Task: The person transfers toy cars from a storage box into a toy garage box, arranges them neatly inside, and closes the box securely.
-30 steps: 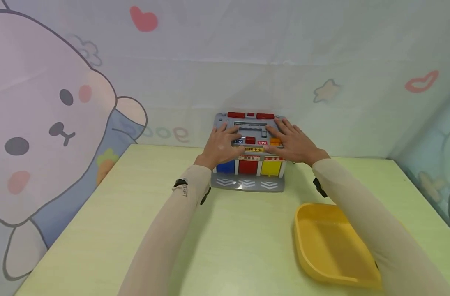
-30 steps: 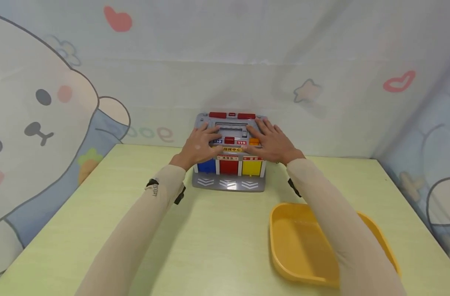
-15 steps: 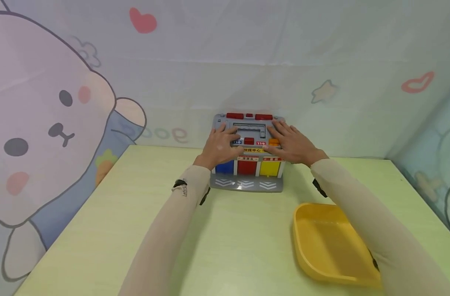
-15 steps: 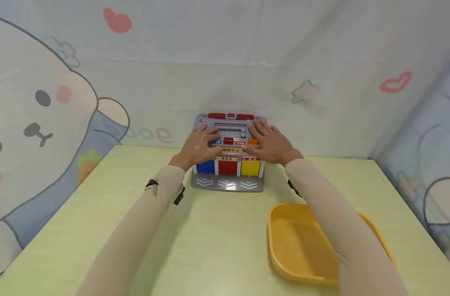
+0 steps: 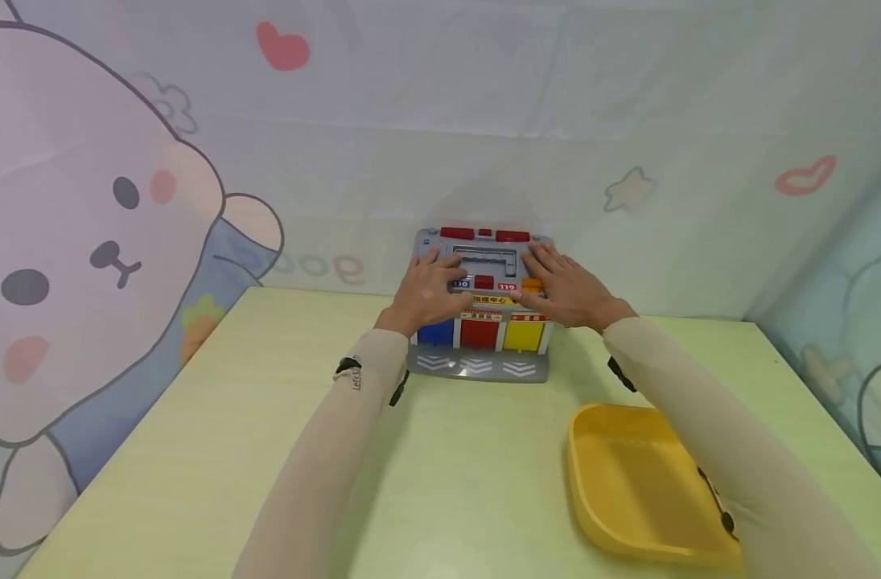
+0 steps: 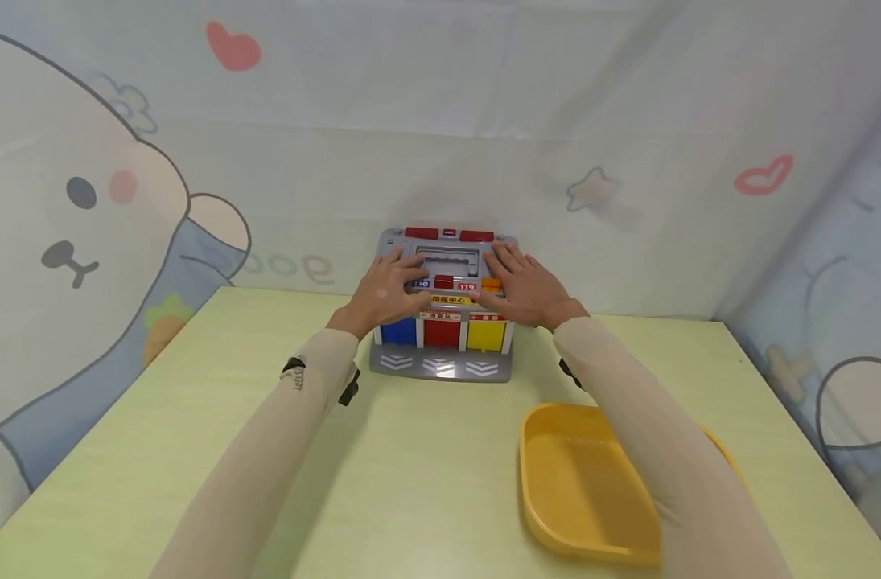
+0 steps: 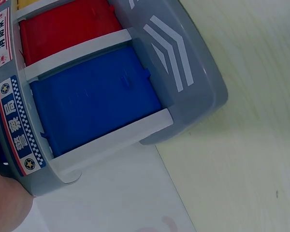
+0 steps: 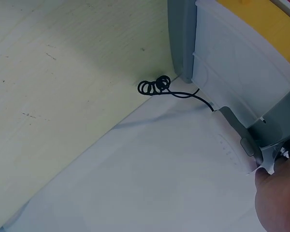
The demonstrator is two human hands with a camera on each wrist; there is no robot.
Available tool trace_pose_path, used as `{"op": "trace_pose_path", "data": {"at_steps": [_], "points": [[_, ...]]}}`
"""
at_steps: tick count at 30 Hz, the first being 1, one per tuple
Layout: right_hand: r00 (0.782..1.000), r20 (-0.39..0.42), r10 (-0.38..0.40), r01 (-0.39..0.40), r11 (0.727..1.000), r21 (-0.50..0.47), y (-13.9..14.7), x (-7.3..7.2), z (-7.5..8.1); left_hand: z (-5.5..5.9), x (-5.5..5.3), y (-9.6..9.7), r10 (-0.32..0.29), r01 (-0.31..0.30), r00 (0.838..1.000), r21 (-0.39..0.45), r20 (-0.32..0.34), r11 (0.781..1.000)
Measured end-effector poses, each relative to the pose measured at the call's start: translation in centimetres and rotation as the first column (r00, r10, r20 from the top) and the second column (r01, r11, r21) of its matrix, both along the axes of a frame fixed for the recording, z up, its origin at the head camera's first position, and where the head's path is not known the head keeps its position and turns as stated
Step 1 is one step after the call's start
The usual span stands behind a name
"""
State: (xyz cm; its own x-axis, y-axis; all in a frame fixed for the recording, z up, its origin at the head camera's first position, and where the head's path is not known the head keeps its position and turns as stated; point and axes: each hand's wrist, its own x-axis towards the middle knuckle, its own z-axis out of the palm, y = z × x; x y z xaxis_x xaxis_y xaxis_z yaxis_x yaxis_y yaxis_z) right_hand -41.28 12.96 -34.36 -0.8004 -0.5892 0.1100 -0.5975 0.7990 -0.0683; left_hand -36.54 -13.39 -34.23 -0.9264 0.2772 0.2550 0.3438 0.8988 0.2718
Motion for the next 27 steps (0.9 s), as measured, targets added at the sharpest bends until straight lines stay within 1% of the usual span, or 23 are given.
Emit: {"op": "trace_pose_path", "data": {"at_steps": [6, 10, 15, 21, 27], "points": [[1.000, 0.000, 0.006, -0.006, 1.000, 0.000, -0.4, 0.1, 0.3, 0.0, -0.1, -0.5, -0.004, 0.004, 1.000, 0.000, 0.006, 1.000], [1.000, 0.000, 0.011, -0.011, 1.000, 0.009, -0.7, 0.2, 0.5, 0.0, 0.1, -1.1, -0.029, 0.028, 1.000, 0.012, 0.008, 1.000], [1.000, -0.013, 0.015, -0.015, 1.000, 0.021, -1.0, 0.2, 1.0, 0.1, 0.2, -1.9, -0.056, 0.057, 0.998, 0.053, -0.010, 0.997], [1.000, -0.004, 0.008, -0.008, 1.000, 0.028, -1.0, 0.3, 1.1, -0.5, 0.1, -2.6, -0.097, 0.103, 0.994, 0.104, -0.055, 0.989], [1.000, -0.001, 0.003, -0.003, 0.999, 0.036, -0.9, 0.2, 0.8, -0.9, 0.1, -2.8, -0.099, 0.106, 0.993, 0.117, -0.058, 0.987]]}}
